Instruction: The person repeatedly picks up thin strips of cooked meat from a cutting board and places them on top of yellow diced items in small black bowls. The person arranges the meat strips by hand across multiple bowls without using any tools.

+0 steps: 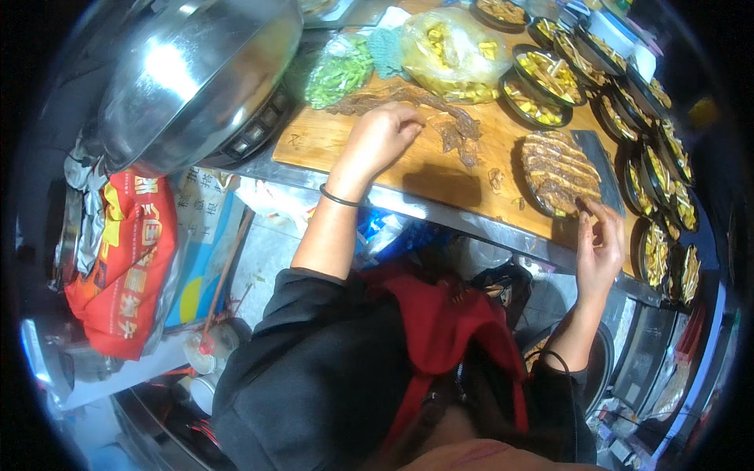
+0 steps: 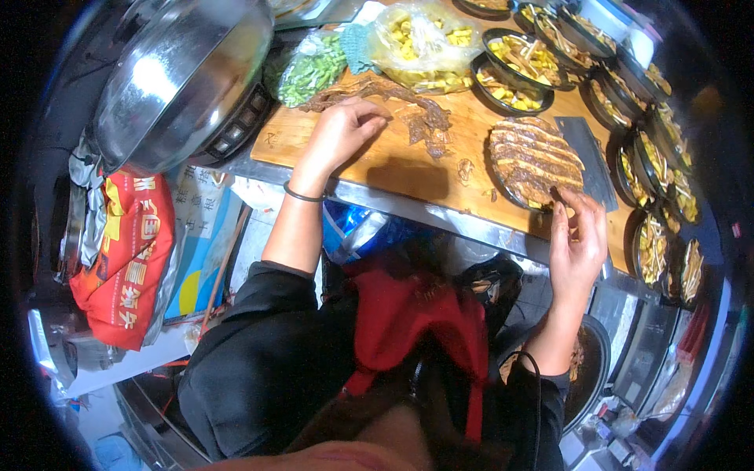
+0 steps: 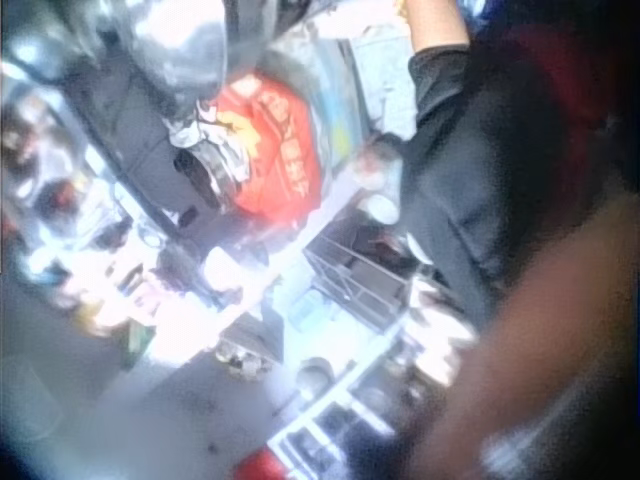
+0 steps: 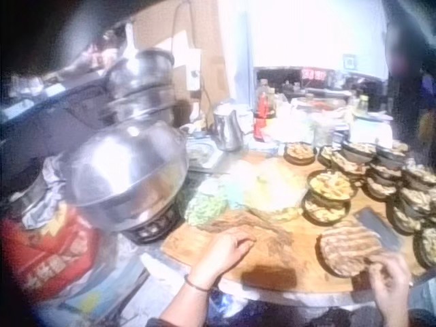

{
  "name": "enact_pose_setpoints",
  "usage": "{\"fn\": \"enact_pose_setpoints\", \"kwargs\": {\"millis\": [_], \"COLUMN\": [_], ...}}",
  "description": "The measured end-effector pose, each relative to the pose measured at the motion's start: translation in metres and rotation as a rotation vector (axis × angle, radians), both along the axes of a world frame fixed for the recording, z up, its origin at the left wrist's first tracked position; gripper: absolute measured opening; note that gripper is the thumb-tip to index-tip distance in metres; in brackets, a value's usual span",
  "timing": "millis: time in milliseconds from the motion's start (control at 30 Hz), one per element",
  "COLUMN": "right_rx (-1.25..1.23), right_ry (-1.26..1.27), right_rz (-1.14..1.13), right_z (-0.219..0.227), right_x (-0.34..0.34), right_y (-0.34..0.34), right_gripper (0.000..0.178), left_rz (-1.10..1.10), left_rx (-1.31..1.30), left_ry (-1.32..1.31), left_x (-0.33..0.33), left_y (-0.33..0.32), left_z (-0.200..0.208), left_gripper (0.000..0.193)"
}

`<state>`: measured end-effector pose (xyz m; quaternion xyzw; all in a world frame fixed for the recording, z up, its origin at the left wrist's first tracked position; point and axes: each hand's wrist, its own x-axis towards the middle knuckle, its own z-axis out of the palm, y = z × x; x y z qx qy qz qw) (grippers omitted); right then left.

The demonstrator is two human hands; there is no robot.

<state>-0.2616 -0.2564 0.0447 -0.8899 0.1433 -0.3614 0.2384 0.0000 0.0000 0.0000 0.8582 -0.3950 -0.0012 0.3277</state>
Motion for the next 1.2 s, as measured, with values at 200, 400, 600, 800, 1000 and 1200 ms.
{"fn": "enact_pose_setpoints", "kwargs": {"millis": [200, 400, 600, 800, 1000, 1200], "right_rx": [-0.018, 0.002, 0.015, 0.047, 0.041, 0.18], "right_ry": [0.016, 0.027, 0.039, 0.061, 0.076, 0.093], "right_rz": [0.001, 0.009, 0.109, 0.159, 0.175, 0.229], "right_z": [0.007, 0.009, 0.006, 0.007, 0.007, 0.007], "right_x": [-0.007, -0.009, 0.001, 0.006, 0.005, 0.01], "right_y": [0.015, 0.02, 0.034, 0.045, 0.046, 0.048], "right_gripper": [0.018, 0.018, 0.017, 0.018, 0.019, 0.024], "left_rz": [0.018, 0.119, 0.174, -0.143, -0.127, -0.168], "left_rx": [0.147, 0.032, -0.143, 0.008, 0.071, -0.379], "left_ry": [-0.323, -0.162, -0.102, -0.315, -0.388, 0.498], "left_x": [-0.035, -0.032, -0.029, -0.043, -0.04, -0.032], "left_y": [-0.04, -0.042, -0.036, -0.049, -0.067, -0.074], "left_z": [0.005, 0.025, 0.034, 0.018, 0.003, 0.016], "left_gripper": [0.037, 0.023, 0.014, 0.017, 0.015, 0.016]}}
